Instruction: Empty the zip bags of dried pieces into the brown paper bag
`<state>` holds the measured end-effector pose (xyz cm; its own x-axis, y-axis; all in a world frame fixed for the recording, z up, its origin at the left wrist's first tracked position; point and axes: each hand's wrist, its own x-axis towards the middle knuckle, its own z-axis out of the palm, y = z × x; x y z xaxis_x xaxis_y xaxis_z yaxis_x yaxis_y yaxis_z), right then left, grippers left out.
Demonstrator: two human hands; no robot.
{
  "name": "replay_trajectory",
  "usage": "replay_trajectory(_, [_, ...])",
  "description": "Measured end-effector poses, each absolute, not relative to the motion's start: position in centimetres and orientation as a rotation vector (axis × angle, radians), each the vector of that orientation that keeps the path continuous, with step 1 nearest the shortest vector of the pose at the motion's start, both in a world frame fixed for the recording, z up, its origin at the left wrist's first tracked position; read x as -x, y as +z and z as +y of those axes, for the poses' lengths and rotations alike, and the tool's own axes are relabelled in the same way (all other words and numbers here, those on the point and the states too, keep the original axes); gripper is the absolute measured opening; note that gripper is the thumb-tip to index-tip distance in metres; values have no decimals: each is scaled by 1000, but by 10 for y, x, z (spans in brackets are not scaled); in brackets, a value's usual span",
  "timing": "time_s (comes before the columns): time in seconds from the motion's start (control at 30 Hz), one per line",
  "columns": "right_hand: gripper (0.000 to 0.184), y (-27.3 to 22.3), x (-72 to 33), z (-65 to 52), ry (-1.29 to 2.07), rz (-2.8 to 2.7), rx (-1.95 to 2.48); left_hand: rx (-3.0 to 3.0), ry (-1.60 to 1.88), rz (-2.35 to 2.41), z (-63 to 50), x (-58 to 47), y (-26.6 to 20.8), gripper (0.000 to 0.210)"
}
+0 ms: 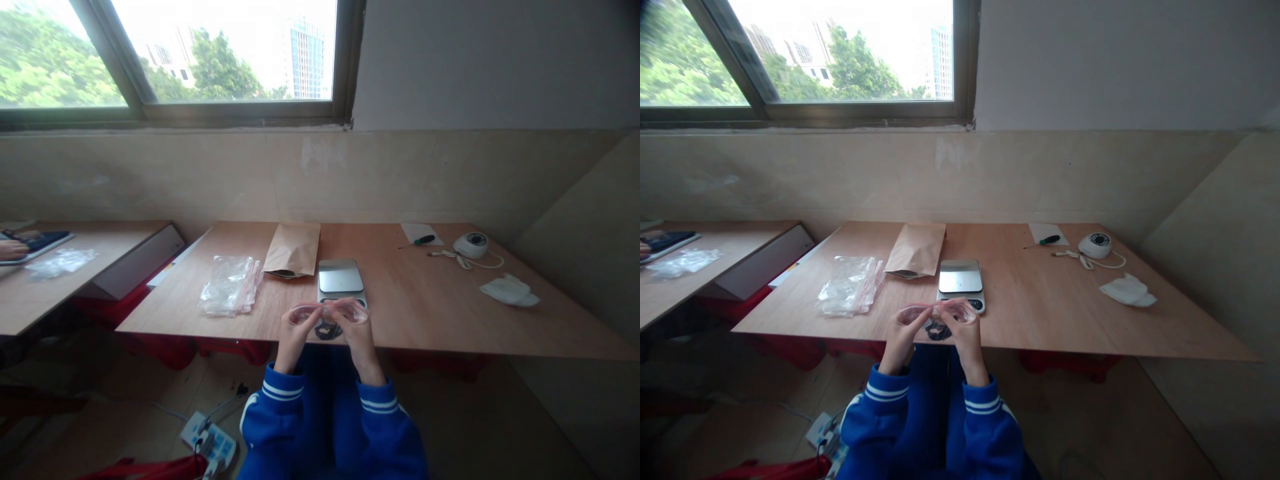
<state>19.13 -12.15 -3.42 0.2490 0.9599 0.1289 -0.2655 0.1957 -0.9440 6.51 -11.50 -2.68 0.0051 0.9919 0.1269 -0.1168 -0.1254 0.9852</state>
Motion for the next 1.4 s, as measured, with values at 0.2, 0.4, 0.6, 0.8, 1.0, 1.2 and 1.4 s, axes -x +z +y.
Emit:
replay_trajectory(0.2, [24, -32, -185, -122, 1007, -832, 983, -1202, 1403, 1085, -117, -69, -27, 22])
replay_trajectory(0.4, [35, -33, -182, -123, 1054, -741, 993, -1243, 1416, 1198, -120, -75, -27, 22])
replay_trajectory(0.6, [35, -36, -178, -121, 996, -744, 967, -1180, 1427, 1213, -117, -76, -30, 23])
replay_trajectory(0.8, [34, -39, -179, -120, 1050, -814, 923, -1131, 1381, 1104, -115, -68, -35, 23])
replay_trajectory(1.0, [34, -38, -181, -121, 1063, -837, 925, -1136, 1387, 1102, -117, -66, -33, 22])
replay_trajectory(1.2, [36, -38, -184, -123, 1067, -856, 921, -1152, 1375, 1108, -117, -68, -29, 23])
replay_trajectory(1.4, [32, -37, -185, -126, 1045, -876, 937, -1169, 1419, 1156, -118, -74, -24, 21])
